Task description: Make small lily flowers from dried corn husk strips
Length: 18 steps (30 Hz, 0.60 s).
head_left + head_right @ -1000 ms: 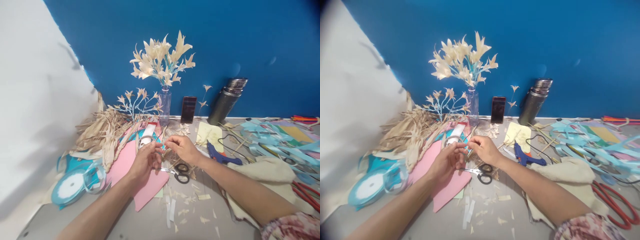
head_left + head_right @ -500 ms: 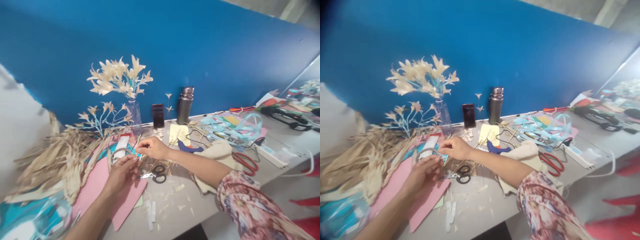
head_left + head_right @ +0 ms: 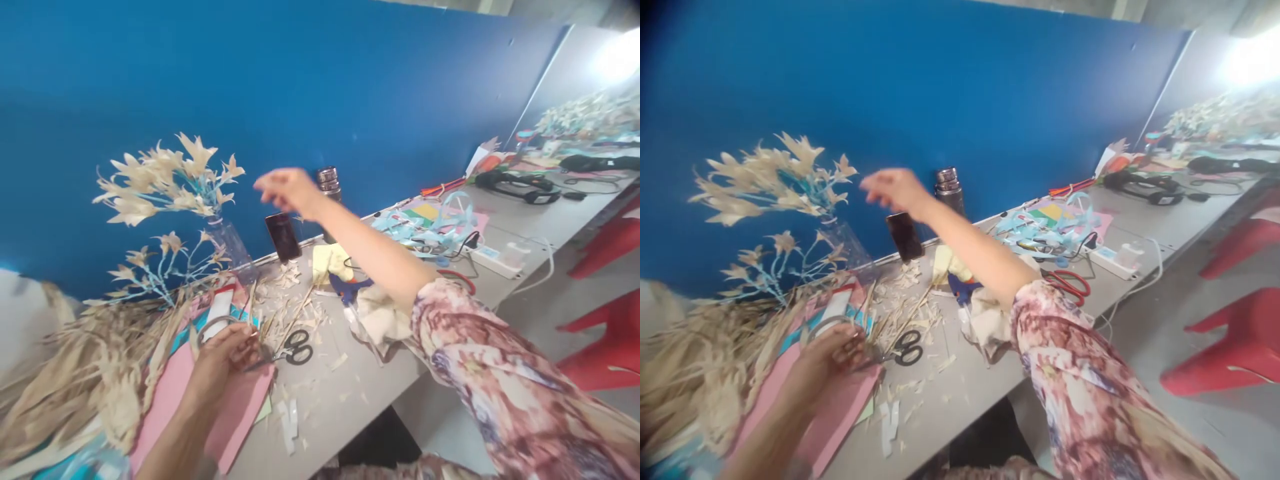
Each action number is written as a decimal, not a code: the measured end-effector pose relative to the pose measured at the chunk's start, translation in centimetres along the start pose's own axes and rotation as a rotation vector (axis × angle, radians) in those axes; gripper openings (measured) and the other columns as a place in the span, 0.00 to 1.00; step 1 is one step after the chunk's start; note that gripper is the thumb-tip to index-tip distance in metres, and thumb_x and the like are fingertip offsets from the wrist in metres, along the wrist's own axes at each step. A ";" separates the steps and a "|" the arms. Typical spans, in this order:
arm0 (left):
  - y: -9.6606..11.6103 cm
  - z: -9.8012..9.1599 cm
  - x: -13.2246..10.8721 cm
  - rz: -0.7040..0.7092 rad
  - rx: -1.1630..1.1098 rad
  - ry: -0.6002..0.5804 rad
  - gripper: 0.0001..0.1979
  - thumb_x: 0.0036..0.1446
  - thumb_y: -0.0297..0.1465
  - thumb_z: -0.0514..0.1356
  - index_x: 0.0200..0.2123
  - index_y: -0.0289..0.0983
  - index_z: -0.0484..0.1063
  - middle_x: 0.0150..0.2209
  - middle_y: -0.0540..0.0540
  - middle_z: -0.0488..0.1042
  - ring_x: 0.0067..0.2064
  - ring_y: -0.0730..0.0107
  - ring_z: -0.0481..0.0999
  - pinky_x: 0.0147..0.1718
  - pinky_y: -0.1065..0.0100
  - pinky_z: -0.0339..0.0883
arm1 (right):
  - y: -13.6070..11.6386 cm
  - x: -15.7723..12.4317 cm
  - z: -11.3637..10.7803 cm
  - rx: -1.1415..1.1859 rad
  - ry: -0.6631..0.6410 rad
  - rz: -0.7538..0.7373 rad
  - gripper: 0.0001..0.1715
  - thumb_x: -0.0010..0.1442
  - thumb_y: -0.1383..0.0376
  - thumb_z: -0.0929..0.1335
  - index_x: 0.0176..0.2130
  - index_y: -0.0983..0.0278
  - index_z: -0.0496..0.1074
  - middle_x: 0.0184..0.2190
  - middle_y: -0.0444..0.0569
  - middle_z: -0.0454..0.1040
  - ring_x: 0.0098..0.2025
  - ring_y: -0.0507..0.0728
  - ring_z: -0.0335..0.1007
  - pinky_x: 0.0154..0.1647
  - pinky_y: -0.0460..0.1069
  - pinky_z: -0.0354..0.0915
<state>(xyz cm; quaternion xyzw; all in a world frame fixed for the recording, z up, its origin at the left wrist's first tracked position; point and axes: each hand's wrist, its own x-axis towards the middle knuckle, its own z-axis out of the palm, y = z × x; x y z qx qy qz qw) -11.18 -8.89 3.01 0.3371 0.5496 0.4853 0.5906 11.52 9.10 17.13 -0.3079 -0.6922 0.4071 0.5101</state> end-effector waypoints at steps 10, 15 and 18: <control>1.6 2.8 0.0 -0.022 0.239 -0.215 0.17 0.39 0.38 0.74 0.28 0.34 0.74 0.27 0.45 0.77 0.24 0.71 0.72 0.21 0.72 0.63 | 3.3 -15.3 -5.5 -0.799 -0.297 0.242 0.04 0.56 0.68 0.71 0.29 0.64 0.73 0.26 0.46 0.76 0.27 0.52 0.68 0.28 0.47 0.57; 1.0 6.0 3.0 0.046 0.383 -0.198 0.13 0.42 0.37 0.69 0.26 0.34 0.74 0.25 0.47 0.75 0.27 0.71 0.73 0.24 0.73 0.64 | 5.0 -20.7 -4.0 -1.320 -0.478 0.245 0.10 0.57 0.69 0.68 0.41 0.66 0.75 0.42 0.58 0.78 0.47 0.66 0.71 0.38 0.52 0.59; 0.5 8.6 5.6 0.187 0.605 -0.245 0.10 0.47 0.37 0.64 0.24 0.35 0.74 0.23 0.48 0.74 0.22 0.73 0.67 0.20 0.73 0.57 | 5.9 -20.3 -4.1 -1.352 -0.440 0.282 0.15 0.57 0.67 0.68 0.45 0.67 0.73 0.44 0.59 0.76 0.49 0.67 0.69 0.41 0.53 0.59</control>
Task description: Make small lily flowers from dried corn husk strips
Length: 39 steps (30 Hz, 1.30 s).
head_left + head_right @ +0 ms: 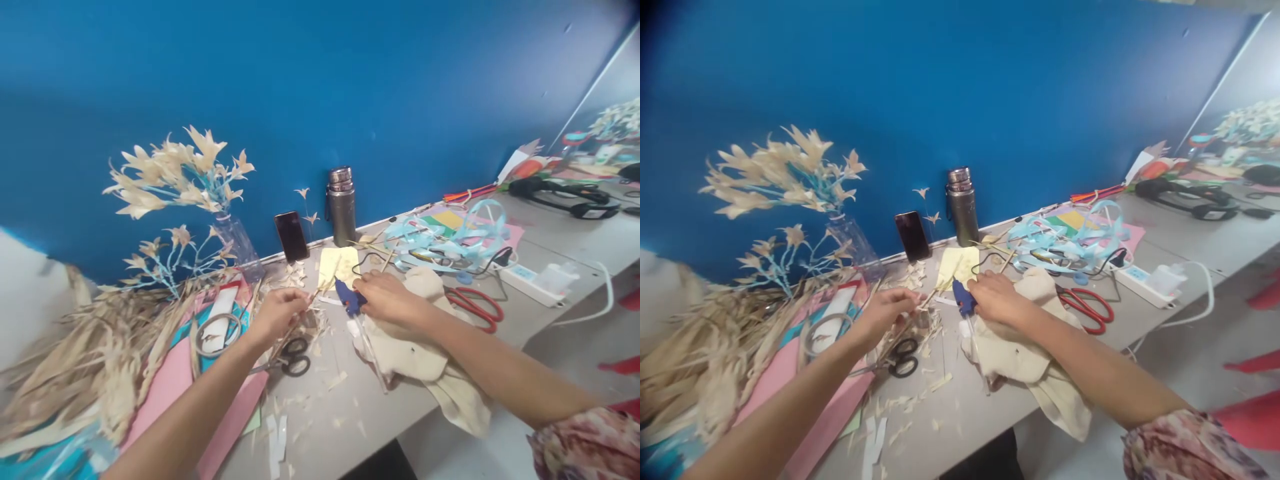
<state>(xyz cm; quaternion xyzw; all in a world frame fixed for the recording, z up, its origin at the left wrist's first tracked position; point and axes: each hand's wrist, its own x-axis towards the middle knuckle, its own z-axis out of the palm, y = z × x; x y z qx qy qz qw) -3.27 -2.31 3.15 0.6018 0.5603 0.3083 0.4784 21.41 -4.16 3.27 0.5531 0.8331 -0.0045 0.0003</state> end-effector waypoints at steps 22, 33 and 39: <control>-2.1 2.8 5.9 0.131 0.261 -0.005 0.05 0.45 0.27 0.61 0.19 0.36 0.73 0.35 0.45 0.82 0.30 0.67 0.76 0.27 0.71 0.63 | 5.9 2.6 5.1 1.338 0.313 0.131 0.19 0.60 0.54 0.68 0.47 0.62 0.75 0.37 0.49 0.78 0.36 0.57 0.71 0.36 0.49 0.65; 0.6 1.2 4.1 0.114 -0.028 0.101 0.08 0.47 0.34 0.61 0.22 0.35 0.72 0.19 0.50 0.73 0.18 0.77 0.63 0.18 0.73 0.52 | 6.4 2.5 3.9 2.033 0.183 0.193 0.15 0.60 0.55 0.67 0.36 0.64 0.72 0.23 0.46 0.70 0.25 0.53 0.65 0.26 0.47 0.63; 0.7 1.7 3.4 -0.006 -0.336 0.033 0.08 0.43 0.32 0.64 0.21 0.35 0.70 0.21 0.49 0.74 0.16 0.80 0.62 0.15 0.75 0.47 | 4.7 1.6 3.5 1.918 0.132 0.010 0.20 0.60 0.50 0.66 0.41 0.63 0.72 0.34 0.49 0.68 0.23 0.50 0.51 0.21 0.46 0.53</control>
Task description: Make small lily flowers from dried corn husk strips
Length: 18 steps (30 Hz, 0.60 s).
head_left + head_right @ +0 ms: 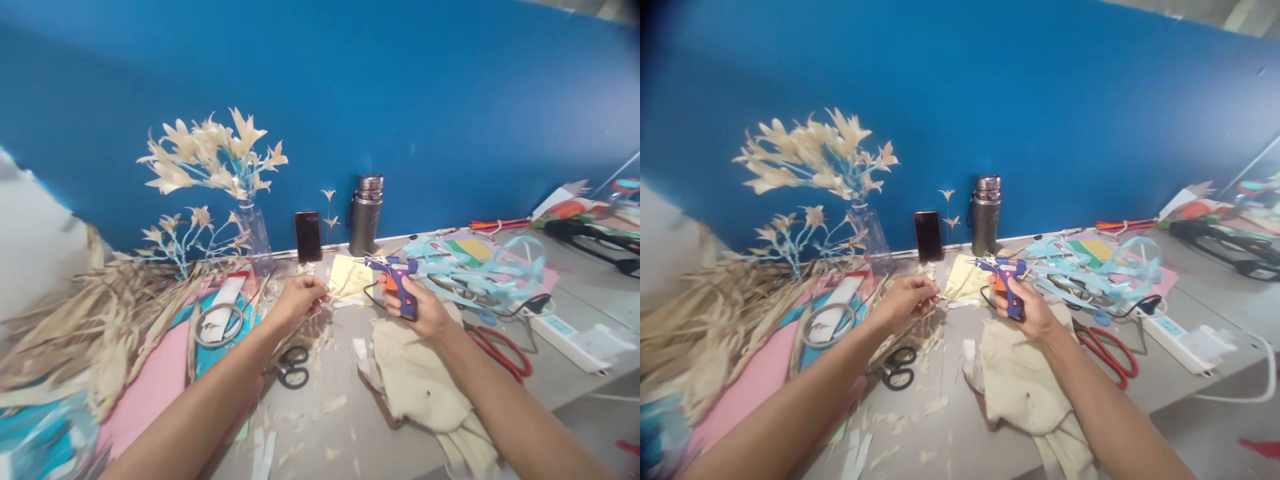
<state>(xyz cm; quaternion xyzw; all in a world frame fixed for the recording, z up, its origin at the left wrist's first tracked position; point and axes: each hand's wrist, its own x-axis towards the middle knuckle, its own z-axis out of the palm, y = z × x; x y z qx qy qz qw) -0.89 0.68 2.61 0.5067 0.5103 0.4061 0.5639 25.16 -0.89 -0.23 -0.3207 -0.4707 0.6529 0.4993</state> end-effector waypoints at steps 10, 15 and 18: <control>-1.3 0.2 0.5 -0.074 -0.136 -0.055 0.06 0.42 0.29 0.64 0.25 0.34 0.71 0.21 0.47 0.76 0.15 0.80 0.63 0.14 0.76 0.49 | 1.6 -1.4 0.9 -0.162 -0.170 0.059 0.25 0.61 0.47 0.69 0.42 0.66 0.74 0.26 0.45 0.62 0.26 0.51 0.55 0.27 0.47 0.53; -1.3 0.4 0.6 -0.102 -0.161 -0.064 0.07 0.43 0.29 0.66 0.24 0.33 0.71 0.22 0.45 0.77 0.14 0.81 0.63 0.12 0.76 0.48 | 1.8 -1.3 1.0 -0.183 -0.153 0.064 0.25 0.60 0.47 0.69 0.42 0.66 0.74 0.25 0.45 0.63 0.26 0.51 0.55 0.27 0.48 0.54; -1.2 0.5 0.6 -0.110 -0.166 -0.070 0.07 0.42 0.29 0.66 0.24 0.33 0.71 0.22 0.45 0.77 0.14 0.81 0.63 0.12 0.77 0.49 | 2.1 -1.3 0.9 -0.203 -0.122 0.060 0.24 0.60 0.47 0.69 0.41 0.66 0.74 0.26 0.46 0.64 0.27 0.52 0.57 0.28 0.48 0.55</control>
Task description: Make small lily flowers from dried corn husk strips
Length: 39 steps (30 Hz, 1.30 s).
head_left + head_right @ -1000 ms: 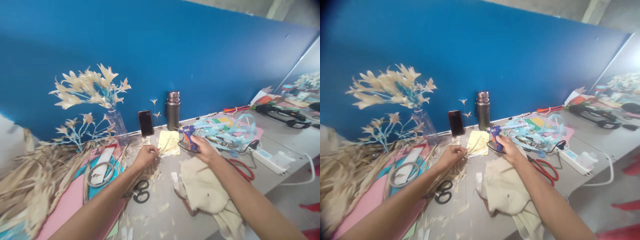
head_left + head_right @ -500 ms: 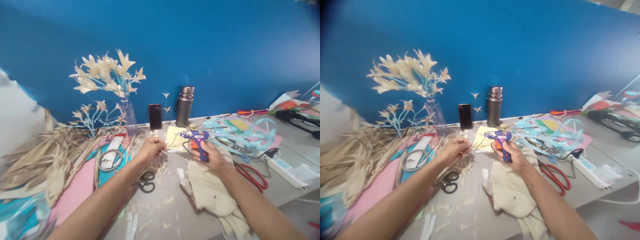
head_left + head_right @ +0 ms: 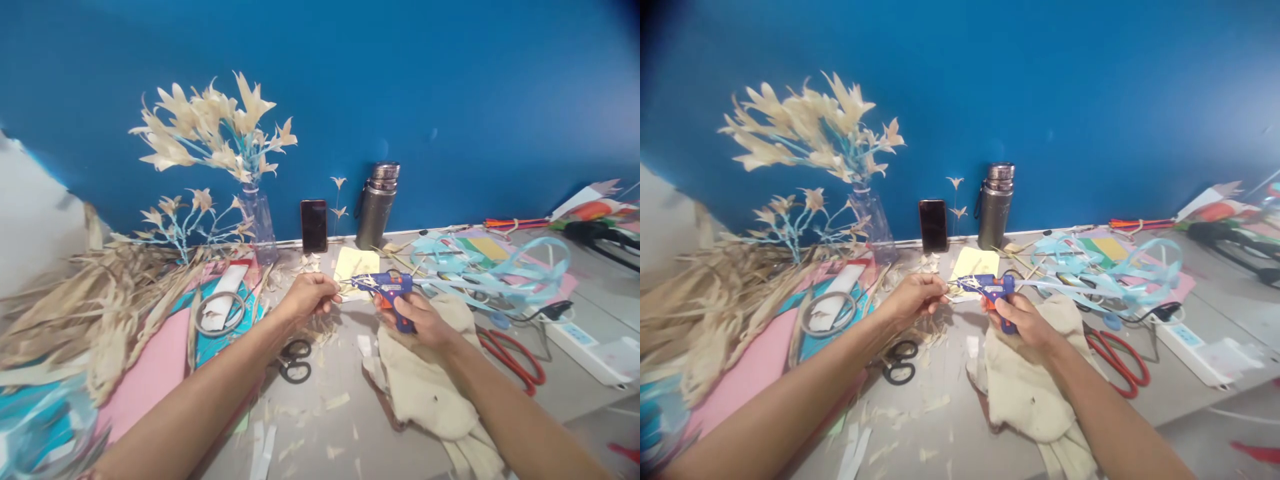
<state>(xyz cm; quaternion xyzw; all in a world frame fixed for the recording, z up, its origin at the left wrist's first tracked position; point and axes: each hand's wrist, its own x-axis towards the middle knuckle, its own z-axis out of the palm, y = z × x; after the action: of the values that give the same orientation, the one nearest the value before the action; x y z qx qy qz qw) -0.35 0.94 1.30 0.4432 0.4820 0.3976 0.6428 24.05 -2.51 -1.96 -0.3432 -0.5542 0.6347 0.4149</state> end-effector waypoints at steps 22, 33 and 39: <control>0.1 0.1 -0.3 -0.005 -0.008 -0.011 0.08 0.43 0.29 0.68 0.25 0.32 0.73 0.22 0.45 0.77 0.13 0.81 0.63 0.10 0.77 0.49 | -0.2 0.0 0.3 -0.049 0.035 0.033 0.26 0.59 0.45 0.69 0.38 0.65 0.73 0.28 0.46 0.64 0.27 0.52 0.56 0.27 0.47 0.54; 0.2 0.2 -0.4 -0.011 0.000 -0.003 0.05 0.44 0.27 0.65 0.24 0.31 0.72 0.21 0.44 0.77 0.13 0.82 0.63 0.10 0.77 0.49 | -0.6 0.2 0.4 -0.062 0.043 0.022 0.28 0.56 0.43 0.70 0.38 0.65 0.72 0.30 0.46 0.65 0.27 0.50 0.56 0.27 0.46 0.55; 0.2 0.2 -0.4 -0.018 -0.009 -0.009 0.05 0.44 0.27 0.65 0.24 0.32 0.72 0.21 0.44 0.77 0.13 0.81 0.63 0.10 0.77 0.50 | -0.5 0.2 0.3 -0.073 0.038 0.022 0.27 0.57 0.43 0.70 0.38 0.65 0.72 0.30 0.46 0.65 0.27 0.51 0.56 0.27 0.47 0.56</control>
<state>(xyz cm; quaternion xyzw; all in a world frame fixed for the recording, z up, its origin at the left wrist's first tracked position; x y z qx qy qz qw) -0.29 0.56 1.62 0.4380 0.4812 0.3919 0.6504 23.76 -2.42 -1.45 -0.3761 -0.5654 0.6118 0.4056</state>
